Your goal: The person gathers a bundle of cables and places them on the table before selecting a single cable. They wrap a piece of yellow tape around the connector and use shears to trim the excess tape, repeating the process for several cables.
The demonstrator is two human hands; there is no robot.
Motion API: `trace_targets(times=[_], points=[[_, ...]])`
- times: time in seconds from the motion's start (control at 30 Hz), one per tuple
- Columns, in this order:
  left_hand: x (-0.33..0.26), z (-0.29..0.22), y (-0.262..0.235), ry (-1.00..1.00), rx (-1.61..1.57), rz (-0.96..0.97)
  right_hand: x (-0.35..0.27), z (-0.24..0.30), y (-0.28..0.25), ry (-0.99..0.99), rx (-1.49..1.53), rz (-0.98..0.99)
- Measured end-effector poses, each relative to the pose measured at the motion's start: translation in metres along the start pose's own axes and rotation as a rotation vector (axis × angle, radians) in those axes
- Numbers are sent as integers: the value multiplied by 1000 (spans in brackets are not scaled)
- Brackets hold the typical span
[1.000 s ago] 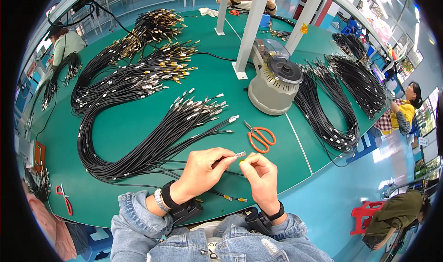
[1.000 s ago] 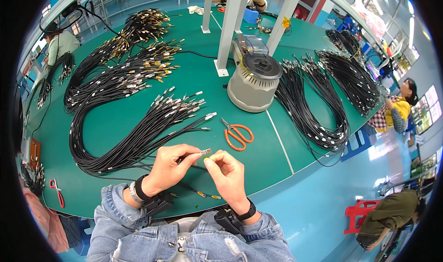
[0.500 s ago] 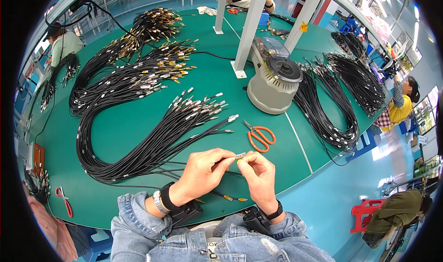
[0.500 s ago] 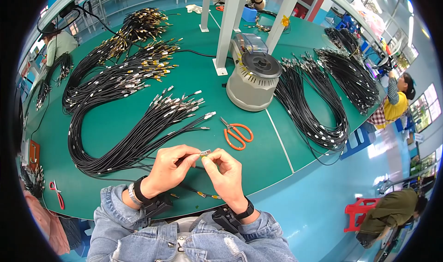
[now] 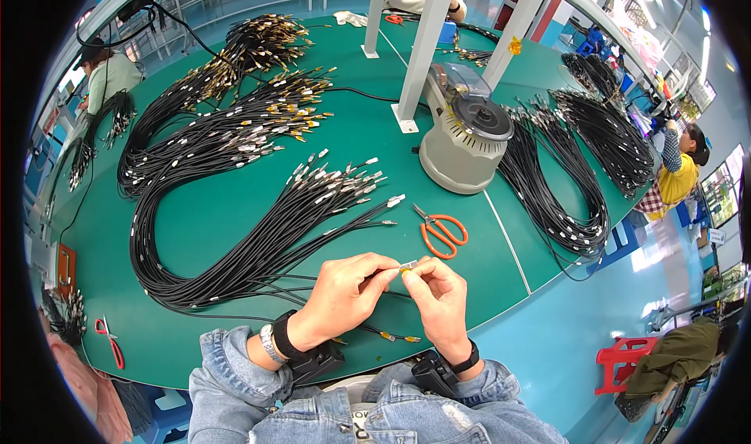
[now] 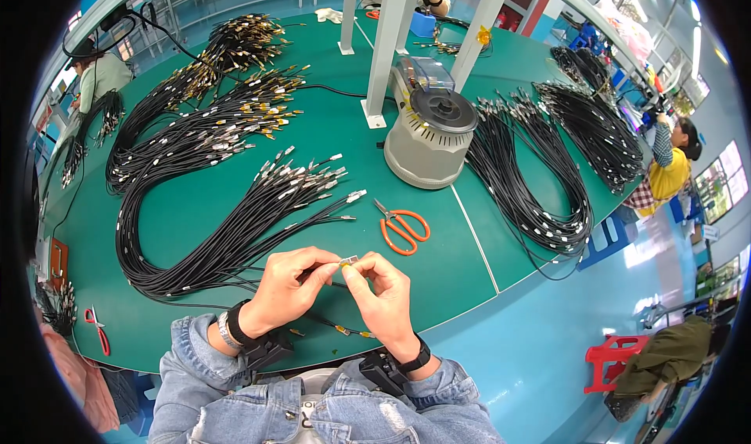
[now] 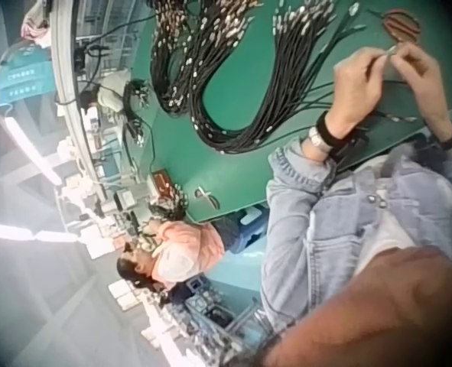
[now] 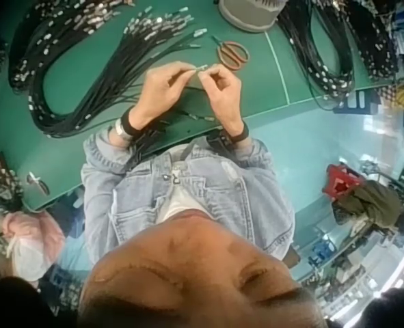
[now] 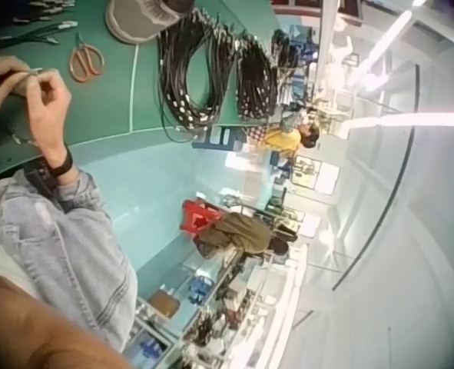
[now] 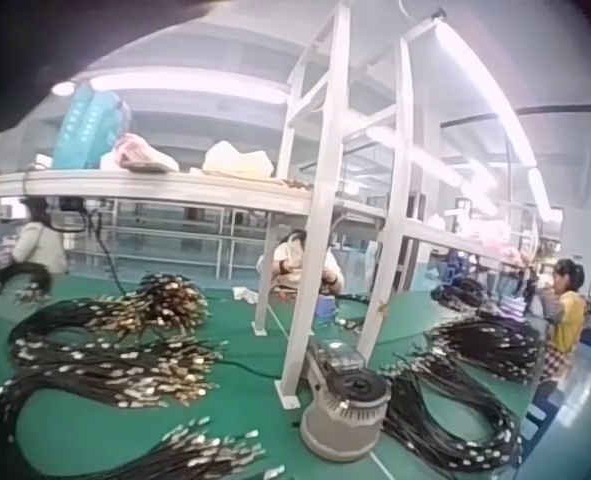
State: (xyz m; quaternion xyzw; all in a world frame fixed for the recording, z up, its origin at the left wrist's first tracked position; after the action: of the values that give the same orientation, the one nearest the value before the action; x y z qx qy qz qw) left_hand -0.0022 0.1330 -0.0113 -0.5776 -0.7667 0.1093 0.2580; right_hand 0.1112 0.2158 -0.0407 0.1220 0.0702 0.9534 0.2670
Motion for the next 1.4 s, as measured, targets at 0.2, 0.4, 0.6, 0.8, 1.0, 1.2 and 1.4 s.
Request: trace_targets(times=[0.2,0.4,0.6,0.8,1.0,1.2,1.4], points=[[0,-2,0,20,14,-10,0,0,-1,9,-1,-11],[0,-1,1,45,8,-16,-1,-2,-2,19,0,-12],[0,-12,2,157,185,-58,-1,-4,-4,63,18,4],[-8,-10,5,361,596,-58,0,-2,-3,58,18,42],[-12,-10,4,395,663,-140,-2,0,-2,101,-1,38],[-8,-12,4,396,672,-151,-2,-4,-5,146,-7,23],[-10,-10,4,387,703,-159,-3,-5,-5,139,-18,22]])
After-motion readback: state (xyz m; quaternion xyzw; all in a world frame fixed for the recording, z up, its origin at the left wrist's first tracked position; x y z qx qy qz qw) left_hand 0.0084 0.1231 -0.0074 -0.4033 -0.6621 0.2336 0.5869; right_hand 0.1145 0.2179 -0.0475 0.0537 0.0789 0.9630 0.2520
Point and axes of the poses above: each hand's wrist, its own x-axis towards the middle knuckle, its own y-axis out of the palm, z = x × y, the point moved 5 cm from there along x, towards the middle knuckle, and after that the axes turned 13 degrees about z, right-handed, at the moved point
